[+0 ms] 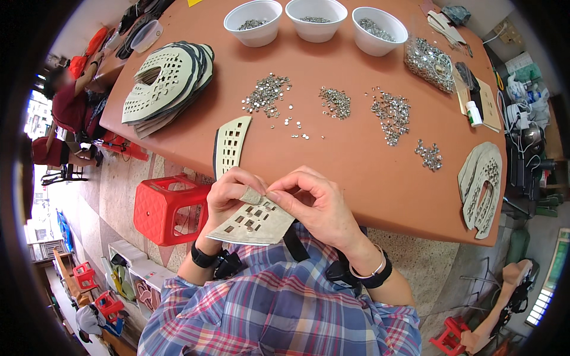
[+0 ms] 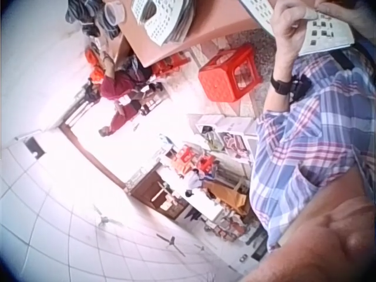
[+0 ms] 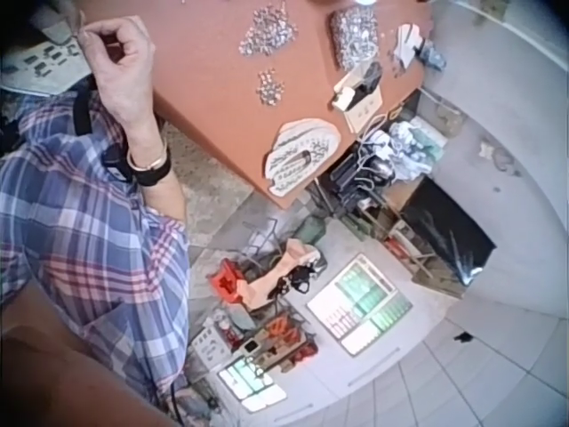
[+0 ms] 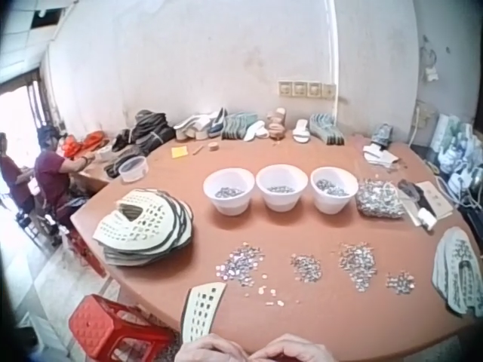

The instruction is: The worker is manually inserting and threading small decorative or structural metal rivets into a pre-cut shoe upper component.

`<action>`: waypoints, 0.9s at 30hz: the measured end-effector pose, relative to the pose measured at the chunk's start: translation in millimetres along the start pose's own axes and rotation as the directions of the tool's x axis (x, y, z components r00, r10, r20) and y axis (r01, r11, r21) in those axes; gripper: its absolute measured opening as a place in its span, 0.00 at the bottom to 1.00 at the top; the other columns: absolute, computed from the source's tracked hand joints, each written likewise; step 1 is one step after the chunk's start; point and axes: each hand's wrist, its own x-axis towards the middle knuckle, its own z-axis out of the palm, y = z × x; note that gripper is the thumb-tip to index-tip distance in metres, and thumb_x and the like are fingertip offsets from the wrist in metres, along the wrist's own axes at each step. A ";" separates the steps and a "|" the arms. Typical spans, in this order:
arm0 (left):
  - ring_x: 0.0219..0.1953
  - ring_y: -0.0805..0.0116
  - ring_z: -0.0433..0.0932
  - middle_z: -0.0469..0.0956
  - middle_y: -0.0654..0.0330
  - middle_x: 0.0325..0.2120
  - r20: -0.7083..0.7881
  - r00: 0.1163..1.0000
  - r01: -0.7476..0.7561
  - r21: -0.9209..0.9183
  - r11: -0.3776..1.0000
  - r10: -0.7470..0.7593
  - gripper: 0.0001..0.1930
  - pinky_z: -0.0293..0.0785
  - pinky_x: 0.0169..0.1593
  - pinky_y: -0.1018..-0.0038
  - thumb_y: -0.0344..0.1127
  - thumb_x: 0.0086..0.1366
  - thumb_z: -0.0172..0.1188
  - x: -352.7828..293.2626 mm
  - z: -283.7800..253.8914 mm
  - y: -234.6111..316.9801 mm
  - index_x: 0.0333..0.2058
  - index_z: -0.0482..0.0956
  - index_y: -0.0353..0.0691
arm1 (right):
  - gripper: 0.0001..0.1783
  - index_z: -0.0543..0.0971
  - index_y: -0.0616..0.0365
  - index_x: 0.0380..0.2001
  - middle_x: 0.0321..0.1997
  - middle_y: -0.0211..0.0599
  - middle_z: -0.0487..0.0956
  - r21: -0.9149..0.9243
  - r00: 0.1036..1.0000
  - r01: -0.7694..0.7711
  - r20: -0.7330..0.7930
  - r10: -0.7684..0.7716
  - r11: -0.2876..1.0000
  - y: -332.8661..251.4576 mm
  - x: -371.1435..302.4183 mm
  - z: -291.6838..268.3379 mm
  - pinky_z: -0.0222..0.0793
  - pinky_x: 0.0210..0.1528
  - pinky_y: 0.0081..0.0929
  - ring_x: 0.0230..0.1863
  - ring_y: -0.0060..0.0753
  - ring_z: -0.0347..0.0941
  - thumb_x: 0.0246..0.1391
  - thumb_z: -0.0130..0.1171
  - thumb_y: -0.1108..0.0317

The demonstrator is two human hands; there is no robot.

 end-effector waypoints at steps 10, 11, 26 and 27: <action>0.33 0.66 0.77 0.76 0.58 0.30 -0.054 0.998 0.016 -0.007 1.000 -0.016 0.11 0.73 0.34 0.75 0.21 0.50 0.62 -4.9 1.1 -1.0 0.33 0.76 0.40 | 0.05 0.79 0.63 0.33 0.33 0.29 0.75 -0.159 0.997 0.078 0.009 -0.077 0.984 -7.8 -1.9 3.6 0.70 0.37 0.17 0.35 0.17 0.73 0.54 0.58 0.73; 0.33 0.66 0.77 0.76 0.58 0.30 -0.054 0.998 0.016 -0.008 1.000 -0.017 0.11 0.73 0.34 0.75 0.21 0.50 0.62 -5.3 0.8 -1.6 0.33 0.76 0.40 | 0.05 0.79 0.63 0.33 0.33 0.29 0.75 -0.159 0.997 0.078 0.009 -0.077 0.984 -7.8 -1.3 4.3 0.70 0.37 0.17 0.35 0.17 0.73 0.54 0.58 0.73; 0.36 0.67 0.77 0.76 0.55 0.34 -0.162 0.981 0.111 0.043 0.993 -0.103 0.09 0.73 0.37 0.76 0.20 0.55 0.57 -10.8 3.9 -1.0 0.35 0.73 0.37 | 0.08 0.78 0.64 0.37 0.34 0.36 0.76 -0.272 0.983 0.178 -0.001 -0.186 0.946 -7.1 2.5 11.8 0.69 0.33 0.18 0.33 0.22 0.74 0.57 0.53 0.73; 0.36 0.67 0.77 0.76 0.55 0.34 -0.167 0.981 0.103 0.050 0.993 -0.093 0.09 0.73 0.37 0.76 0.20 0.55 0.57 -11.5 5.3 2.2 0.35 0.73 0.37 | 0.08 0.78 0.64 0.37 0.34 0.36 0.76 -0.273 0.981 0.189 0.008 -0.195 0.943 -7.3 2.8 12.6 0.69 0.33 0.18 0.33 0.22 0.74 0.57 0.53 0.73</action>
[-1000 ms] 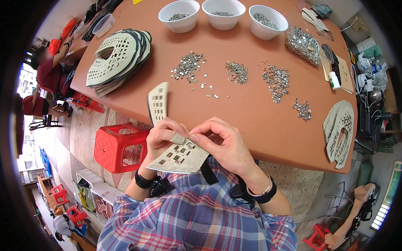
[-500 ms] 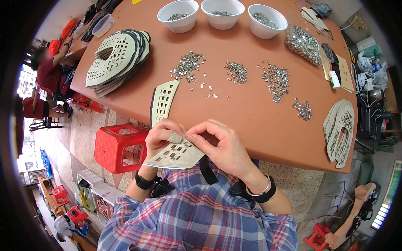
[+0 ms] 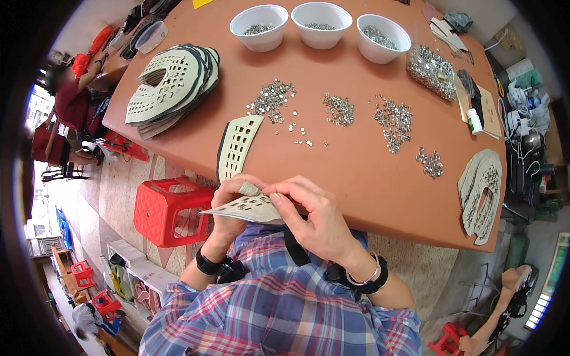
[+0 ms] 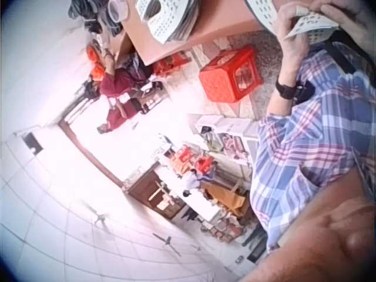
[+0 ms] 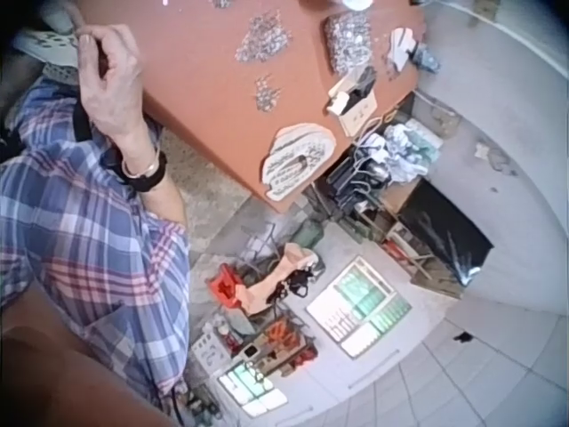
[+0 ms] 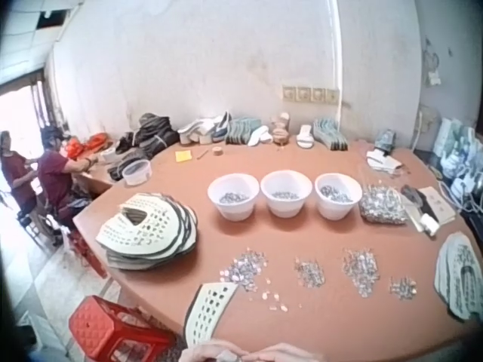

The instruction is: The worker is manually inserting and threading small decorative or structural metal rivets into a pre-cut shoe upper component.

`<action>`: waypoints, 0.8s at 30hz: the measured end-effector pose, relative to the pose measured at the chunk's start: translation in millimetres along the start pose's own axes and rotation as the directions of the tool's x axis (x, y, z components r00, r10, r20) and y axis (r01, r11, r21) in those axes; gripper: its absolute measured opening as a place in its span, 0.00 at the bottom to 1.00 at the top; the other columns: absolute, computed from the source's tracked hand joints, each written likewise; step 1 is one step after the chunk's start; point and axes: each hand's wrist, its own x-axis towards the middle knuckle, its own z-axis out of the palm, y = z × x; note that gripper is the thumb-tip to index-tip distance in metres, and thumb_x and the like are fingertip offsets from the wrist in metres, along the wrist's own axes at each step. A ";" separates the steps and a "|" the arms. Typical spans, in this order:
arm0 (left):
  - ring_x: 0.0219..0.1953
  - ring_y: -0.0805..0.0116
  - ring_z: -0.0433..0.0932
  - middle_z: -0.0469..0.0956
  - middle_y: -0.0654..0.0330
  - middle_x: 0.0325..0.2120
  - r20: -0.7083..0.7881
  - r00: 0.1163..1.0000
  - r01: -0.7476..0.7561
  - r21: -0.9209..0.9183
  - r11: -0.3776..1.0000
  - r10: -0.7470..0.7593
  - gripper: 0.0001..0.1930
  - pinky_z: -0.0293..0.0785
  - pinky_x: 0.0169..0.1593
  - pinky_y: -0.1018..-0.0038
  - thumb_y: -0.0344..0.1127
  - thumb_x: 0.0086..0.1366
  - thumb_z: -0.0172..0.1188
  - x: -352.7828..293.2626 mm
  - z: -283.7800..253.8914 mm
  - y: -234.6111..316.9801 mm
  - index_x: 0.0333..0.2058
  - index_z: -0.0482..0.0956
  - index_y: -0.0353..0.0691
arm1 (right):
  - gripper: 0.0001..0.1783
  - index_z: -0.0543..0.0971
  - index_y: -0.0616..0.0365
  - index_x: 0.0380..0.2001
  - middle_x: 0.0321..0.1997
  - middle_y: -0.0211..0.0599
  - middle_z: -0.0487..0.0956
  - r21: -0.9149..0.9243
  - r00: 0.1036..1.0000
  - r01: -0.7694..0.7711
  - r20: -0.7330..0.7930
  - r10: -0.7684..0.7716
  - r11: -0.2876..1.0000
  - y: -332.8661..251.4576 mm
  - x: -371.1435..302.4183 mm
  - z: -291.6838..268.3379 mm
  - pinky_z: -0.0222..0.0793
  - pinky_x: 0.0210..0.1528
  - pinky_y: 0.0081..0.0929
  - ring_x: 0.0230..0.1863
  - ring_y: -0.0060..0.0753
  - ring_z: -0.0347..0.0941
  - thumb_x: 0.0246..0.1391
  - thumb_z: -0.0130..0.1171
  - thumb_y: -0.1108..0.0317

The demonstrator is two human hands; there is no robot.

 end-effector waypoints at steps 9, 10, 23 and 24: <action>0.35 0.71 0.79 0.80 0.57 0.33 -0.175 0.966 0.213 0.132 0.968 -0.188 0.18 0.75 0.41 0.76 0.14 0.52 0.49 -9.1 -12.5 35.2 0.41 0.76 0.33 | 0.25 0.75 0.60 0.46 0.39 0.40 0.75 -0.254 0.914 0.401 0.170 -0.367 0.880 -14.5 9.3 11.4 0.70 0.37 0.29 0.35 0.39 0.74 0.52 0.57 0.53; 0.34 0.70 0.80 0.80 0.58 0.32 -0.209 0.958 0.221 0.108 0.969 -0.196 0.18 0.75 0.40 0.77 0.14 0.52 0.49 -9.4 -12.9 37.1 0.41 0.77 0.32 | 0.27 0.75 0.59 0.47 0.39 0.40 0.75 -0.358 0.873 0.487 0.199 -0.445 0.796 -14.9 10.6 13.5 0.70 0.37 0.30 0.36 0.39 0.74 0.50 0.58 0.51; 0.28 0.70 0.76 0.78 0.58 0.26 -0.325 0.945 0.100 0.244 0.965 -0.016 0.07 0.70 0.34 0.75 0.25 0.54 0.60 -8.5 -13.8 35.3 0.33 0.78 0.33 | 0.11 0.74 0.62 0.43 0.35 0.43 0.77 -0.249 0.953 -0.157 -0.293 0.080 0.956 38.4 17.4 -49.0 0.71 0.37 0.27 0.32 0.37 0.74 0.57 0.51 0.71; 0.29 0.71 0.76 0.78 0.59 0.27 -0.409 0.912 0.118 0.180 0.977 -0.035 0.07 0.70 0.36 0.75 0.25 0.55 0.60 -9.2 -13.4 35.5 0.34 0.77 0.33 | 0.11 0.74 0.62 0.43 0.35 0.43 0.77 -0.252 0.950 -0.165 -0.301 0.085 0.954 43.0 19.6 -55.4 0.71 0.37 0.27 0.32 0.37 0.74 0.57 0.51 0.71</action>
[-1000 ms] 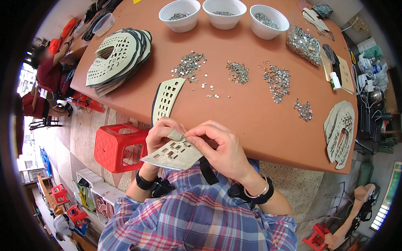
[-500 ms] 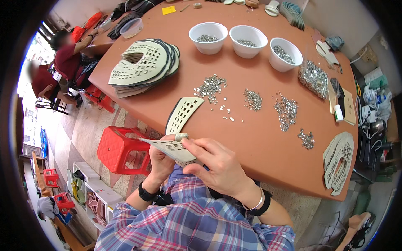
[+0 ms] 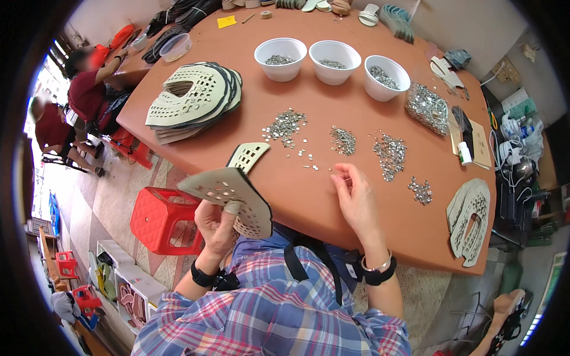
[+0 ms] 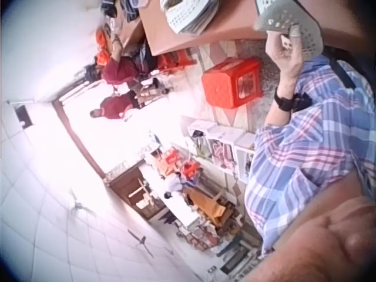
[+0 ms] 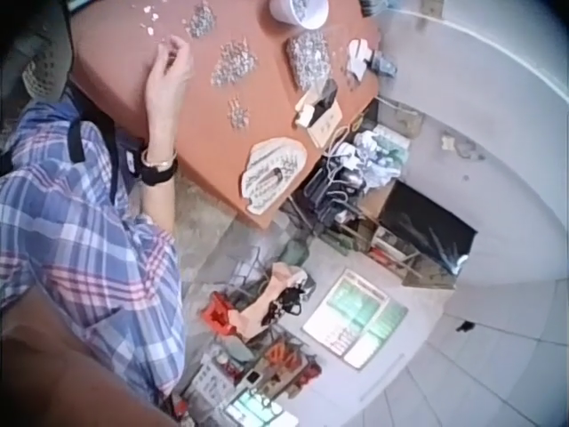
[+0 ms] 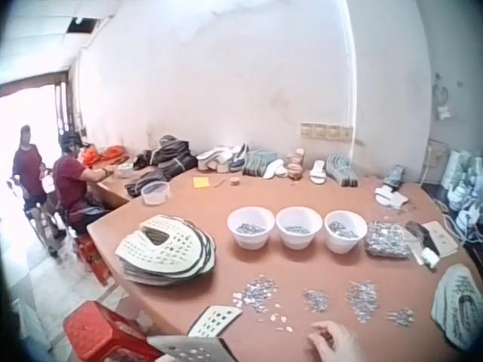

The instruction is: The worker is manually inserting and threading small decorative or structural metal rivets into a pre-cut shoe upper component.

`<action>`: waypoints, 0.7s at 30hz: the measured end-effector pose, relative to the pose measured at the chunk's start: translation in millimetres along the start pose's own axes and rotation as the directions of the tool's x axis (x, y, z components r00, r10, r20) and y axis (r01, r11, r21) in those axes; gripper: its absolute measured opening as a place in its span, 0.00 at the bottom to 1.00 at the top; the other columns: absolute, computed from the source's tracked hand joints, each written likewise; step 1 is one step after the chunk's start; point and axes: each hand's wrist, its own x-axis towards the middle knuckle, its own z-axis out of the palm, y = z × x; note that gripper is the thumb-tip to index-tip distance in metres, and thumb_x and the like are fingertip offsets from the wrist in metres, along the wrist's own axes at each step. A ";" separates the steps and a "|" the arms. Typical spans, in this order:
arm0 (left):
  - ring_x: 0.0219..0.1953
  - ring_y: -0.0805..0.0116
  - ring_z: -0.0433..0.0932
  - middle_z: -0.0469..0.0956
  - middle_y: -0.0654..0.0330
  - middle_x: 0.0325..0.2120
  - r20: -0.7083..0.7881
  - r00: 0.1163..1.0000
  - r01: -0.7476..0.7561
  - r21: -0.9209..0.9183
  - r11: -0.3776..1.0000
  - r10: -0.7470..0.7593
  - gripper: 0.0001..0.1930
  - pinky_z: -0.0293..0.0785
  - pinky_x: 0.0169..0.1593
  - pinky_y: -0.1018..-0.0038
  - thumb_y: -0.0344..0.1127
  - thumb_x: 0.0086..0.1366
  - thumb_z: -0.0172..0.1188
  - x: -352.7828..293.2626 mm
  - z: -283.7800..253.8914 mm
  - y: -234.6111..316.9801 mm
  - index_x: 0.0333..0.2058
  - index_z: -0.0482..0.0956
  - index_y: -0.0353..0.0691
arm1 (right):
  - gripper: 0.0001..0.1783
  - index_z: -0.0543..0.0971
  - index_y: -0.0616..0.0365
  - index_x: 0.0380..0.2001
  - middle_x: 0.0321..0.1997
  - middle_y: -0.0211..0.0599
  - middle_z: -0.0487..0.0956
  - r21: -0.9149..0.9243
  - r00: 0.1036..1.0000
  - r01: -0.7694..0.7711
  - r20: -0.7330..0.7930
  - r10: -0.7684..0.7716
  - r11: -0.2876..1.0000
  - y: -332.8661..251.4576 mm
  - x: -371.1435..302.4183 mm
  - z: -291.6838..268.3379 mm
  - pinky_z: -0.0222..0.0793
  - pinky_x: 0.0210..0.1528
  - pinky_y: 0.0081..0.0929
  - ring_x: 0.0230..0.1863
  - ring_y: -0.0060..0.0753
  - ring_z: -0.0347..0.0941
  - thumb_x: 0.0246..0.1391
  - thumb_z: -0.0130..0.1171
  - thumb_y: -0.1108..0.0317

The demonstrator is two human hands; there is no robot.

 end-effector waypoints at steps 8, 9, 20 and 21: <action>0.27 0.69 0.76 0.75 0.52 0.32 0.071 0.995 -0.045 -0.333 0.942 0.072 0.11 0.74 0.27 0.79 0.30 0.68 0.45 8.4 -2.9 -10.4 0.48 0.60 0.39 | 0.07 0.73 0.63 0.36 0.32 0.43 0.75 -0.365 0.974 0.186 -0.054 -0.220 0.912 18.0 29.6 -0.3 0.69 0.35 0.31 0.33 0.42 0.74 0.51 0.54 0.75; 0.25 0.69 0.75 0.75 0.53 0.31 -0.029 0.997 -0.073 -0.309 0.948 0.067 0.10 0.74 0.26 0.78 0.31 0.69 0.44 10.1 -5.2 -4.7 0.47 0.60 0.40 | 0.07 0.74 0.62 0.35 0.32 0.42 0.75 -0.399 0.977 0.179 -0.034 -0.210 0.899 16.5 30.4 1.6 0.69 0.34 0.32 0.32 0.43 0.73 0.51 0.55 0.75; 0.31 0.75 0.75 0.73 0.60 0.38 -0.179 0.977 0.059 -0.280 0.958 -0.112 0.16 0.72 0.25 0.80 0.33 0.68 0.47 9.7 -20.6 40.1 0.52 0.59 0.40 | 0.03 0.75 0.61 0.28 0.30 0.40 0.73 -0.412 0.947 0.320 0.118 -0.299 0.853 11.8 23.9 6.4 0.68 0.35 0.34 0.32 0.43 0.72 0.50 0.57 0.74; 0.32 0.73 0.76 0.73 0.57 0.39 -0.057 0.967 0.214 -0.352 0.911 -0.248 0.16 0.73 0.29 0.79 0.31 0.68 0.46 8.9 -14.9 34.9 0.53 0.57 0.39 | 0.03 0.74 0.62 0.29 0.31 0.41 0.72 -0.447 0.932 0.362 0.142 -0.334 0.818 11.9 22.7 6.8 0.68 0.35 0.34 0.32 0.44 0.72 0.50 0.56 0.74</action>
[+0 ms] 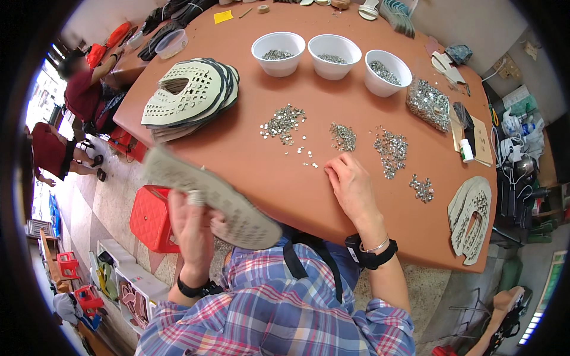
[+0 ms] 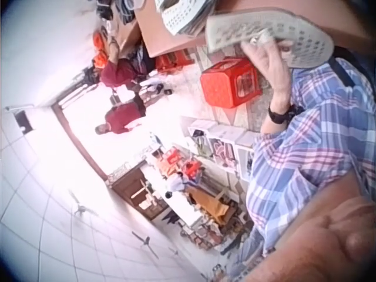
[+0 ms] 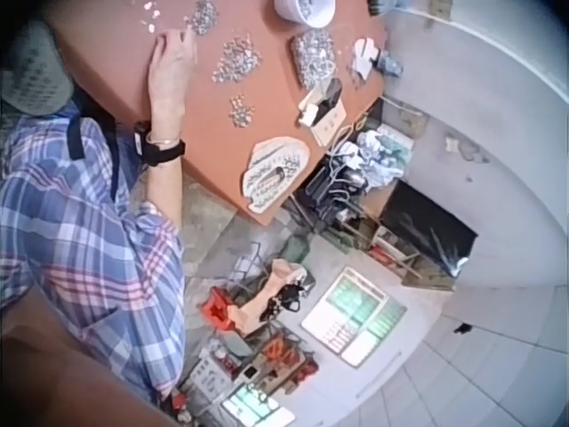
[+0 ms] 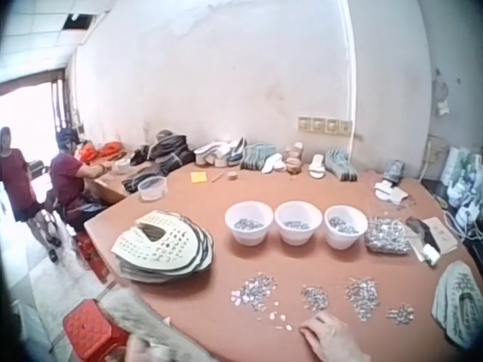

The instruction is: The worker is manually inserting and threading small decorative or structural metal rivets into a pre-cut shoe upper component.

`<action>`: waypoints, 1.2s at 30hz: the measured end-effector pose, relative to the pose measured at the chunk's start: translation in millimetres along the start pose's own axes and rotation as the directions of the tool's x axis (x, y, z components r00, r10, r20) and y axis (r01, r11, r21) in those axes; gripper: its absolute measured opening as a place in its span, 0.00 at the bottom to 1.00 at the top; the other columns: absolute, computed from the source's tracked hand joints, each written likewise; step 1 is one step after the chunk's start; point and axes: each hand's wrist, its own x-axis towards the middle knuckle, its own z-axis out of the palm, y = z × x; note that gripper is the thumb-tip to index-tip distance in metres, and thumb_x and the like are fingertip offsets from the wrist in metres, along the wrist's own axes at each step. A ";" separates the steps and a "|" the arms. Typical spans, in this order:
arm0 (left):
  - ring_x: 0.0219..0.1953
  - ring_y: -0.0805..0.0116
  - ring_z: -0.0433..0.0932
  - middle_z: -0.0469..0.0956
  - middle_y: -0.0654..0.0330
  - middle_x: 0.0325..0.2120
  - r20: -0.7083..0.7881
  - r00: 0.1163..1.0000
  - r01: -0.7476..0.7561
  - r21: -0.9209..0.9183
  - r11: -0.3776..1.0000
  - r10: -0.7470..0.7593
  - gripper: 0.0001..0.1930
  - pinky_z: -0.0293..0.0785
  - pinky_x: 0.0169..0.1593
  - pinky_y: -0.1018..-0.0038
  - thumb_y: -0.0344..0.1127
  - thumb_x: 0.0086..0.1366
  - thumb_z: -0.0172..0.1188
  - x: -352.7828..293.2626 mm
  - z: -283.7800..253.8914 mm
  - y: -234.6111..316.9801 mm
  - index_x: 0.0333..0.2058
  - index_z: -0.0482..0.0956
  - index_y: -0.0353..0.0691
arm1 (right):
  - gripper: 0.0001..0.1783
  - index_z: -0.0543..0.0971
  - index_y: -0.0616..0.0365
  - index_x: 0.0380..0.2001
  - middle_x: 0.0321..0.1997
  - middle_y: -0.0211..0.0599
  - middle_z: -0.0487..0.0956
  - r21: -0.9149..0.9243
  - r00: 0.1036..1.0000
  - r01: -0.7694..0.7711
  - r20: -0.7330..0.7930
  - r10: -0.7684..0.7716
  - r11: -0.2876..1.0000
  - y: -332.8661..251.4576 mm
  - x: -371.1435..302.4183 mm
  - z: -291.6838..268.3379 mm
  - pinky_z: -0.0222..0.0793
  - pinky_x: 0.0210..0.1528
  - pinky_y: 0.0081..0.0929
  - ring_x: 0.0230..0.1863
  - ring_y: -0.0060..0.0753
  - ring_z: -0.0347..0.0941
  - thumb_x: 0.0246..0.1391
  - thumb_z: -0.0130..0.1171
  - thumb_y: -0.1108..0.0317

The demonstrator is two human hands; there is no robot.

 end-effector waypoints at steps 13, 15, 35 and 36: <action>0.36 0.75 0.76 0.77 0.58 0.38 0.415 0.770 0.542 -0.023 0.840 -0.485 0.18 0.74 0.41 0.80 0.30 0.65 0.50 24.4 31.6 -63.0 0.53 0.64 0.35 | 0.04 0.69 0.61 0.34 0.31 0.33 0.75 0.661 0.924 -0.277 -0.015 0.382 0.697 -19.3 -25.5 -15.2 0.70 0.34 0.21 0.30 0.24 0.73 0.56 0.53 0.74; 0.34 0.77 0.76 0.77 0.59 0.36 0.405 0.766 0.550 -0.011 0.835 -0.499 0.16 0.74 0.40 0.81 0.30 0.65 0.51 25.9 37.3 -63.4 0.51 0.66 0.34 | 0.04 0.69 0.61 0.36 0.30 0.28 0.75 0.819 0.921 -0.296 0.109 0.374 0.492 -48.6 -24.9 -35.1 0.69 0.34 0.15 0.30 0.14 0.71 0.57 0.53 0.75; 0.34 0.74 0.78 0.78 0.59 0.37 0.453 0.744 0.559 -0.020 0.829 -0.491 0.14 0.74 0.33 0.81 0.33 0.65 0.51 17.9 43.5 -57.1 0.47 0.72 0.33 | 0.07 0.80 0.62 0.36 0.33 0.28 0.78 0.765 0.943 -0.279 0.106 0.315 0.581 -66.8 -19.8 -9.5 0.70 0.38 0.16 0.33 0.17 0.73 0.51 0.59 0.77; 0.34 0.74 0.78 0.78 0.59 0.37 0.451 0.745 0.559 -0.020 0.829 -0.491 0.14 0.74 0.33 0.81 0.33 0.65 0.51 17.4 43.5 -57.0 0.47 0.72 0.33 | 0.07 0.79 0.62 0.35 0.33 0.28 0.78 0.774 0.943 -0.271 0.096 0.318 0.572 -67.2 -19.8 -8.4 0.69 0.38 0.16 0.33 0.16 0.73 0.51 0.59 0.77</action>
